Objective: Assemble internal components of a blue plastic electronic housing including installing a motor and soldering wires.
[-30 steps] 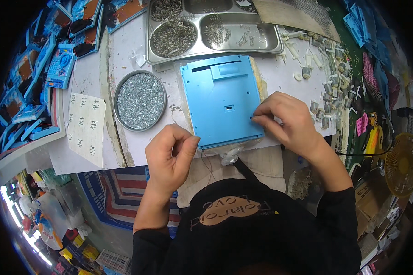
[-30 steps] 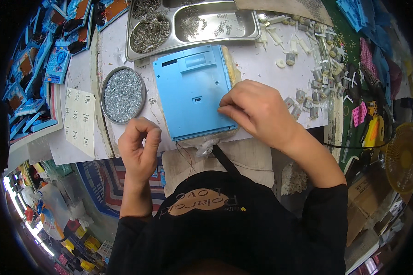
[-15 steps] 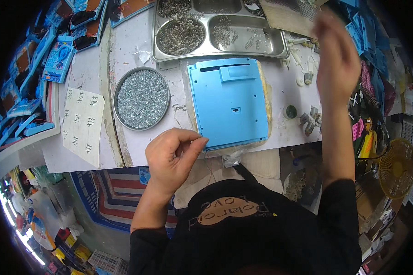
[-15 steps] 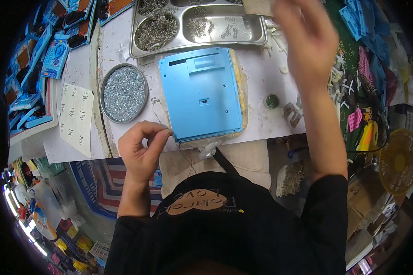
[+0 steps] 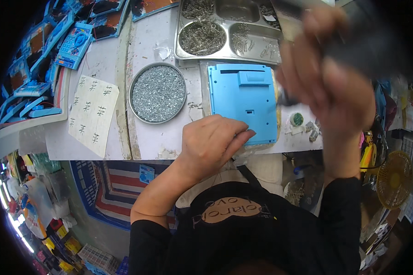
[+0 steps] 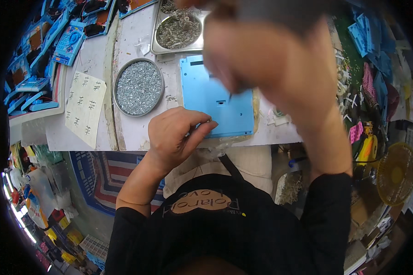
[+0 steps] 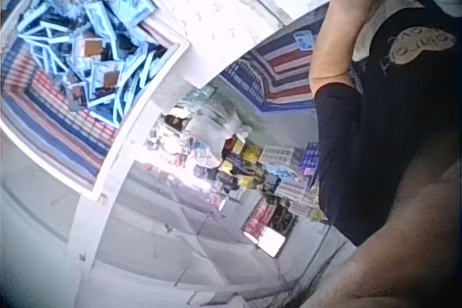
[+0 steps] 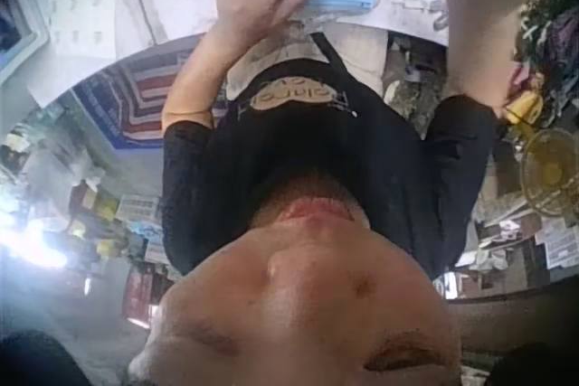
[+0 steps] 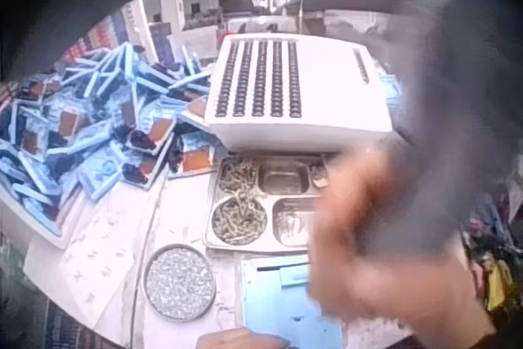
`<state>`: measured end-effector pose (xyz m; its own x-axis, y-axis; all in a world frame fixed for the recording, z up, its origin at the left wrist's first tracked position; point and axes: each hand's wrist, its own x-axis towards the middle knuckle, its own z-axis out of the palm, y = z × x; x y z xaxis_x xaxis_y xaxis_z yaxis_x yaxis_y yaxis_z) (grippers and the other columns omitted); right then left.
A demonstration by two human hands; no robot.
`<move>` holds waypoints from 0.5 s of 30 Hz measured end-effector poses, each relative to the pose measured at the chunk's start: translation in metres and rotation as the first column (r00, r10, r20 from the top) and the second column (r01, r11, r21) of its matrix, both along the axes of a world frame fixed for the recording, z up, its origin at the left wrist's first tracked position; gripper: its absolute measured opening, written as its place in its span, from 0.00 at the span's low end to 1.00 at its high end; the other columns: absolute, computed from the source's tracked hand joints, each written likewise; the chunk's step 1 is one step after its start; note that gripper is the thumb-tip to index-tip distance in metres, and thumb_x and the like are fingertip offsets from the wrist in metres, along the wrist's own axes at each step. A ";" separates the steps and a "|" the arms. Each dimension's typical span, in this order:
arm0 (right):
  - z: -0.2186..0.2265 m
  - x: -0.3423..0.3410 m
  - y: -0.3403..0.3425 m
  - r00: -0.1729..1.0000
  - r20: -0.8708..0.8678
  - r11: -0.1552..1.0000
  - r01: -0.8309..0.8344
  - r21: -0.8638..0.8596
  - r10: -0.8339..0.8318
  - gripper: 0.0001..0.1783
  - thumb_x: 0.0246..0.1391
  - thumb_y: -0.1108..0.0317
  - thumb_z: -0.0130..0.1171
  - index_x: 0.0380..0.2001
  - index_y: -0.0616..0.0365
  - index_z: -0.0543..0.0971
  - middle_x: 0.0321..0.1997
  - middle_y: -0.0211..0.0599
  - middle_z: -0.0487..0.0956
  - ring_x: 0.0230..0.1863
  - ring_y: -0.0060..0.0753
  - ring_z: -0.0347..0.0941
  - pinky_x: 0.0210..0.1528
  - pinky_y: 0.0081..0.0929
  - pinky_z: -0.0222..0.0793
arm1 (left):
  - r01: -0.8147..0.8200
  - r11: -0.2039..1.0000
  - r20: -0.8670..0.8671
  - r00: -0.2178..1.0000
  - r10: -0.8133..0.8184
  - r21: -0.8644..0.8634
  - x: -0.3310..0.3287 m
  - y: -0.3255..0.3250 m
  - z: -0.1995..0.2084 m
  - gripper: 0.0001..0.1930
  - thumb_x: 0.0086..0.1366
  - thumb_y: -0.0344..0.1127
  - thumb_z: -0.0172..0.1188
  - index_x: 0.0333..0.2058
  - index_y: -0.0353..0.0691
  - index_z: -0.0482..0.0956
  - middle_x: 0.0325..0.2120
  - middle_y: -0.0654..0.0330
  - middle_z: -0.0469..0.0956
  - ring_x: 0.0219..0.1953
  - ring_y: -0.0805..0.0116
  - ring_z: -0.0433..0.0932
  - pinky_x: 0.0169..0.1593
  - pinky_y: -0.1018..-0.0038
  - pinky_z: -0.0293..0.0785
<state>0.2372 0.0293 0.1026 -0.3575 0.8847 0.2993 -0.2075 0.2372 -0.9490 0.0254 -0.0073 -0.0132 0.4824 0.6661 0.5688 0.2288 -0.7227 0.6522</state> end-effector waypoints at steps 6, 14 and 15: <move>-0.021 0.004 -0.047 0.971 -0.235 0.999 0.043 0.033 -0.034 0.16 0.64 0.56 0.61 0.48 0.46 0.68 0.18 0.18 0.67 0.22 0.17 0.64 0.28 0.21 0.61 | 0.057 0.998 0.024 0.998 -0.057 0.005 0.011 -0.001 -0.001 0.10 0.54 0.26 0.74 0.33 0.40 0.82 0.22 0.62 0.80 0.19 0.67 0.75 0.23 0.73 0.68; -0.023 -0.011 -0.058 0.950 -0.254 0.983 0.172 -0.067 -0.183 0.17 0.64 0.53 0.63 0.46 0.45 0.68 0.17 0.18 0.68 0.20 0.18 0.65 0.26 0.22 0.61 | 0.080 0.996 -0.024 0.997 -0.080 0.037 0.012 0.000 0.004 0.09 0.55 0.28 0.73 0.33 0.39 0.81 0.24 0.62 0.80 0.24 0.65 0.79 0.27 0.71 0.74; -0.023 -0.010 -0.061 0.953 -0.234 0.980 0.176 -0.088 -0.192 0.18 0.63 0.53 0.64 0.46 0.45 0.69 0.17 0.18 0.68 0.20 0.18 0.65 0.25 0.22 0.61 | 0.082 0.995 -0.027 0.996 -0.080 0.049 0.012 -0.001 0.003 0.09 0.55 0.28 0.73 0.33 0.40 0.81 0.24 0.62 0.80 0.24 0.65 0.79 0.27 0.71 0.74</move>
